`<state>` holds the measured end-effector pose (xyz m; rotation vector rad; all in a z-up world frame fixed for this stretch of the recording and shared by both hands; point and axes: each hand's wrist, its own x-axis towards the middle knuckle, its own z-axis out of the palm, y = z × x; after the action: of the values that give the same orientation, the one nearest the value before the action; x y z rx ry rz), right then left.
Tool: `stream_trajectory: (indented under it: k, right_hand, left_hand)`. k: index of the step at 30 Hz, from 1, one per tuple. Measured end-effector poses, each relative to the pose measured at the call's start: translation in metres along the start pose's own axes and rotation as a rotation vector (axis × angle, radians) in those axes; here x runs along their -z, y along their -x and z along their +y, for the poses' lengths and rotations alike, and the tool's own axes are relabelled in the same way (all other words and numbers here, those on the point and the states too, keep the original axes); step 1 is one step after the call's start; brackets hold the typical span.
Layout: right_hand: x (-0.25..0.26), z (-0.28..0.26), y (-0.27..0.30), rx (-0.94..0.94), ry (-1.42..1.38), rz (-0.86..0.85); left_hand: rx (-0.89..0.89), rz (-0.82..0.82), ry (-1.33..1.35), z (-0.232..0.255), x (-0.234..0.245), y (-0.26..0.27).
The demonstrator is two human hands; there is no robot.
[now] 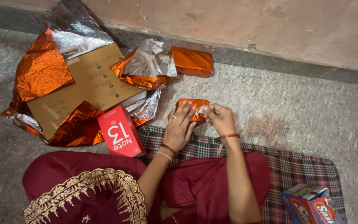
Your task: The person wraps small rectangular boxes with orange metallic paper while sitting on a mat. They fold the paper around each box, crease the edges, and secure the folds with clear tape. The wrapped boxes are placed on the floor beside them.
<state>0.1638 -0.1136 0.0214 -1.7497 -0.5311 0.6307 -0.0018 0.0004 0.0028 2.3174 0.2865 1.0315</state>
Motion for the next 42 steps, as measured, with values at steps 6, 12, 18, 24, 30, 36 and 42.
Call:
stream_trajectory:
  k: [6,12,18,24,30,36,42]
  right_hand:
    - [-0.011,0.022,0.005,0.082,0.091,0.084]
    - [-0.018,0.01,0.009,0.161,0.273,0.169]
    - [-0.021,-0.005,0.009,0.09,0.444,0.224]
    - [-0.02,-0.012,0.006,0.047,0.45,0.197]
    - [-0.021,-0.014,0.007,0.018,0.467,0.217]
    - [-0.013,0.001,0.007,0.075,0.355,0.237]
    - [-0.012,0.016,0.001,0.041,0.197,0.196]
  left_hand:
    - [0.003,0.005,-0.014,0.001,0.001,0.001]
    - [-0.002,0.015,-0.013,0.001,-0.001,0.001]
    - [0.01,0.012,-0.029,0.003,-0.001,0.001]
    - [0.025,0.018,-0.031,0.006,-0.001,0.002]
    - [0.028,0.005,-0.074,0.005,-0.004,0.003]
    - [0.002,-0.03,-0.07,0.001,-0.005,0.007]
    - [-0.023,-0.071,-0.076,-0.002,-0.003,0.009]
